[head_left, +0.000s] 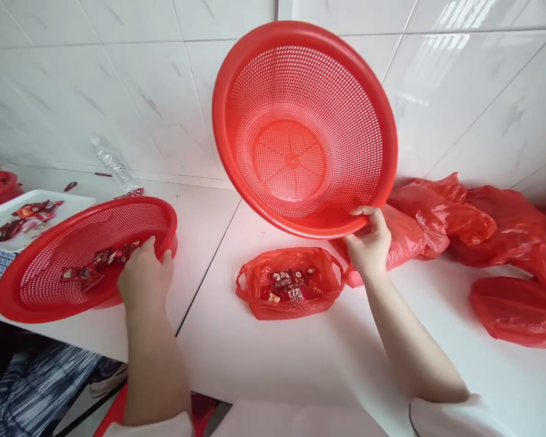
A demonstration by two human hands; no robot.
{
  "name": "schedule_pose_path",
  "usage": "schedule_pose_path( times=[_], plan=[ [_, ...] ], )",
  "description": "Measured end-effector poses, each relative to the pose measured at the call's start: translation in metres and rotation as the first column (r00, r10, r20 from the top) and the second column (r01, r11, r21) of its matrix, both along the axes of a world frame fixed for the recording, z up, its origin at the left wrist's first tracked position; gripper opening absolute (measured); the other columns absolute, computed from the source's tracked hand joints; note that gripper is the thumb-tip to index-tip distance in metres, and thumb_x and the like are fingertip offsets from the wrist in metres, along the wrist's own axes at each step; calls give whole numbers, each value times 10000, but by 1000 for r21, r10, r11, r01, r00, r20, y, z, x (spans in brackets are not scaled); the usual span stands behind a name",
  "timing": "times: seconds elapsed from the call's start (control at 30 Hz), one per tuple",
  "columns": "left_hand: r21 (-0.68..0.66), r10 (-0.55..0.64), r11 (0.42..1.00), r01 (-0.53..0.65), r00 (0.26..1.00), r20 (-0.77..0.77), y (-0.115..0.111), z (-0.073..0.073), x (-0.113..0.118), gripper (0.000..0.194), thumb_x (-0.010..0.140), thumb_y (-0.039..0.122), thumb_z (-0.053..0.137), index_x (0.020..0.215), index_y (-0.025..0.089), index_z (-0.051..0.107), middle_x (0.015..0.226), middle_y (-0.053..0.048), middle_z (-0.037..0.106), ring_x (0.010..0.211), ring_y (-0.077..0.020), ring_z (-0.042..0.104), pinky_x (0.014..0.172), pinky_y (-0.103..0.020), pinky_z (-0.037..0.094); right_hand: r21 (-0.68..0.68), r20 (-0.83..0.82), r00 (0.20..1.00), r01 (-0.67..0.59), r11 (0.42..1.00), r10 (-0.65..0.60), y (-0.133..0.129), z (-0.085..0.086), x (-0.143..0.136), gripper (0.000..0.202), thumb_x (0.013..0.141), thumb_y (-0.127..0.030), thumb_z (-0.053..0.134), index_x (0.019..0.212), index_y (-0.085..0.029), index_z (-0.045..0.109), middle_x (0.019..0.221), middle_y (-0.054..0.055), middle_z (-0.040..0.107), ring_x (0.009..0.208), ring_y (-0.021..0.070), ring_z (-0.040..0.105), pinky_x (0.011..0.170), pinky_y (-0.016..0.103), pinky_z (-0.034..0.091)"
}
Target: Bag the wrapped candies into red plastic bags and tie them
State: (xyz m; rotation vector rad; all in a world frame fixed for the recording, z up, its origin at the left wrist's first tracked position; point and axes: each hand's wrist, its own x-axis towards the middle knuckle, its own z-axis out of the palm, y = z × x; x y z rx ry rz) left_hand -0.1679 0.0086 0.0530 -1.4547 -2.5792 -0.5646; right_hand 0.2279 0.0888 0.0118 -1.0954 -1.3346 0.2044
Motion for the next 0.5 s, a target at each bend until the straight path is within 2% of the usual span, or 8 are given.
schedule_pose_path(
  times=[0.07,0.13,0.27,0.33,0.4,0.47,0.5],
  plan=[
    [-169,70,983,-69,998,-5,4,-6,-17,585,863,371,536,1398,141,479,1169,-241,649,1060,-462,600,756,-599,510,17,1,999,43,999,-43,1,3,4,275,706,-280,710,935,-218,571,928,18,625,871,185,625,846,343,526],
    [-270,63,960,-79,996,-69,10,-14,-28,498,859,308,526,1335,164,536,1091,-211,672,978,-419,633,708,-532,517,17,-14,998,63,998,-63,1,5,7,272,697,-272,710,926,-215,574,921,19,625,862,185,625,844,344,527],
    [-270,-19,962,-32,982,-186,17,-28,-32,391,857,222,490,1227,188,613,989,-175,695,847,-336,656,650,-427,496,11,-52,997,57,998,-56,1,8,10,268,694,-254,708,925,-217,576,925,11,628,847,173,623,856,341,522],
    [-246,-84,969,34,977,-195,20,-33,-25,428,857,242,508,1275,222,598,946,-157,712,809,-320,664,648,-403,485,10,-58,997,46,999,-46,1,11,10,269,697,-252,708,928,-217,574,932,11,625,852,173,619,865,346,518],
    [-221,-210,962,161,953,-219,26,-35,-15,459,853,227,519,1306,248,593,909,-139,722,802,-314,673,669,-391,486,11,-54,998,20,1000,-19,-1,14,7,273,697,-251,710,932,-218,574,936,12,621,861,175,612,872,351,515],
    [-177,-383,921,348,892,-238,36,-36,-2,449,820,166,542,1250,244,646,869,-124,724,813,-305,678,722,-387,496,15,-51,998,-45,999,45,-5,19,0,269,700,-240,709,932,-222,575,936,10,615,865,173,602,872,351,513],
    [-118,-479,878,464,852,-210,42,-37,5,416,800,133,550,1178,231,694,820,-112,719,804,-294,677,763,-387,501,15,-54,994,-99,995,99,-8,22,-5,266,701,-231,710,931,-225,575,934,7,611,861,169,597,866,346,514]
  ],
)
